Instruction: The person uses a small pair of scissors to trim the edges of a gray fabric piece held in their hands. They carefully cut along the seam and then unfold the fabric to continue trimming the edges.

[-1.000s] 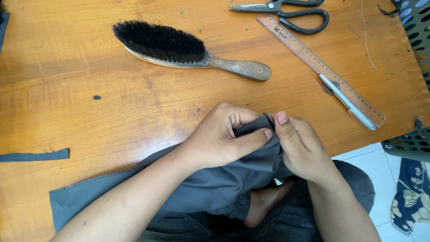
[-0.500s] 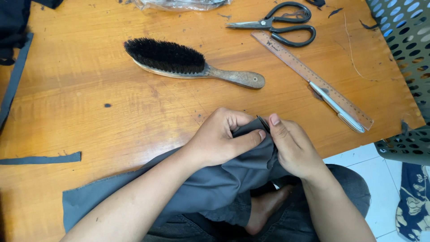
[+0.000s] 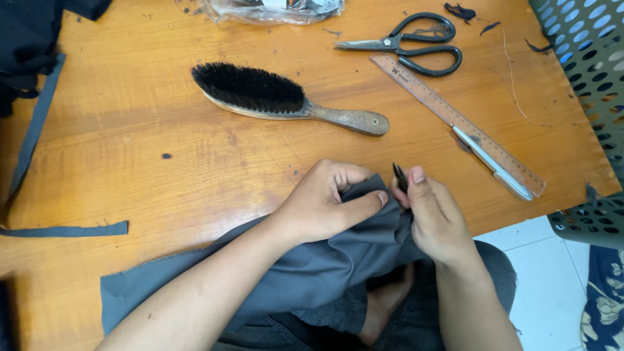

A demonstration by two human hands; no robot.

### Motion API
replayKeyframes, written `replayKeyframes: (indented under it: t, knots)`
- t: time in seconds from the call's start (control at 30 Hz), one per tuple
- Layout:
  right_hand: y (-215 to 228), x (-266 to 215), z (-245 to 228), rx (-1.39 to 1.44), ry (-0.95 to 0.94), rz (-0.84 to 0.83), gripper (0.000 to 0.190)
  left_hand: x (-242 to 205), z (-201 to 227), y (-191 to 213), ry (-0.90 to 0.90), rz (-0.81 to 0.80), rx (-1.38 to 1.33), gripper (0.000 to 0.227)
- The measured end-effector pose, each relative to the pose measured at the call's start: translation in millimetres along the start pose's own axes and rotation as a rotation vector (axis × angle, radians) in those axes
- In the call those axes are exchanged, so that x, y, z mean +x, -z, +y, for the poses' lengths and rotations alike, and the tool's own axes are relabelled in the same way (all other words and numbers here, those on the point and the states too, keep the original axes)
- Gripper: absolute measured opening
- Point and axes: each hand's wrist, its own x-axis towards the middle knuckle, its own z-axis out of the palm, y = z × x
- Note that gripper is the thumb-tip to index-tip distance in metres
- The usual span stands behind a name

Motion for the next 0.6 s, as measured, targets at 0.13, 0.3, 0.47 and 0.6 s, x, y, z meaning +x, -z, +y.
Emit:
replayKeyframes:
  t: [0.13,0.3,0.47,0.6]
  knots:
    - [-8,3,-9,0.079,-0.014,0.055,0.050,2,23,9,-0.059,0.059,-0.004,0.013]
    - [0,-6,-1,0.074,-0.047,0.179,0.044,11,32,37,0.024,0.212,0.164,0.007]
    - [3,-2,-1,0.155,0.044,0.131,0.031,2,37,63,0.093,0.350,0.166,0.011]
    - [-2,-5,-5,0.122,0.067,0.123,0.032,-14,12,87,0.133,0.427,0.051,0.015]
